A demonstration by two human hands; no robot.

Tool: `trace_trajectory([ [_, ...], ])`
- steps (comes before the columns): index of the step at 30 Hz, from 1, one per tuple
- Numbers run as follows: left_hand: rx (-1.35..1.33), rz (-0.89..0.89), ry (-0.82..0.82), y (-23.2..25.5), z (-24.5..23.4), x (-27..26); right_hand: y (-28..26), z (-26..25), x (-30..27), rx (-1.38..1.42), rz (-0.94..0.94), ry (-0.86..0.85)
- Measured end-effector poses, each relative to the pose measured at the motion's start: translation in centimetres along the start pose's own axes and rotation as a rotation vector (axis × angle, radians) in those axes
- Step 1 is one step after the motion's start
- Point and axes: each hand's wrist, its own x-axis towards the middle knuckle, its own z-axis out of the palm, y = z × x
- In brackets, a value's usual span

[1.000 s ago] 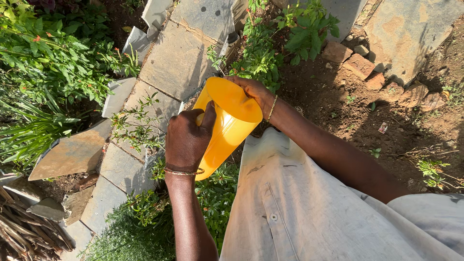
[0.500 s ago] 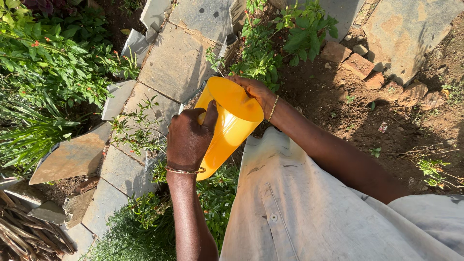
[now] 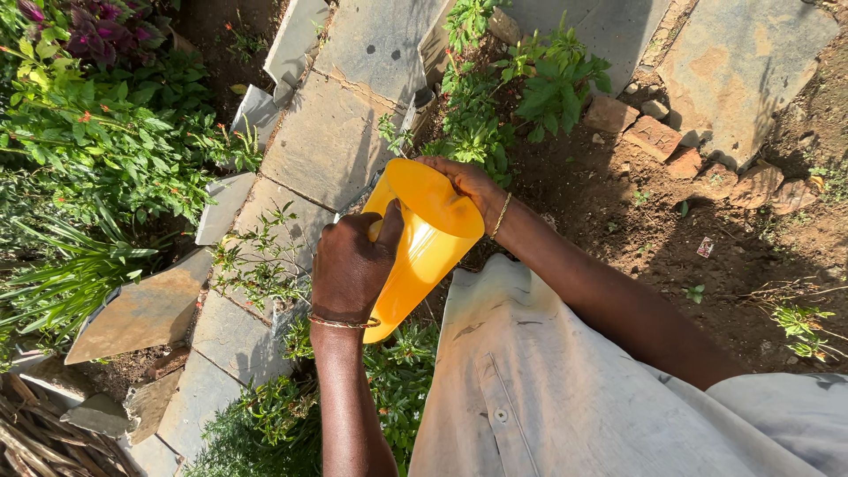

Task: The person waters several plants in a garden by pouring water from a yellow pitcher, then refills the pitcher from a stone water tank and continues watering.

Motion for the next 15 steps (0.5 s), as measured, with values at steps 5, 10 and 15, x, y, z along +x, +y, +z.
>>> trace_trajectory([
  [5,0.015,-0.013,-0.022,0.4,0.2,0.5,-0.3,0.0,-0.1,0.017,-0.011,0.011],
  [10,0.028,-0.01,-0.036,0.6,0.5,0.8,-0.5,-0.1,-0.5,-0.005,-0.044,-0.004],
  [15,0.053,0.014,-0.004,0.7,0.7,1.0,-0.6,-1.7,0.3,0.065,-0.128,-0.05],
])
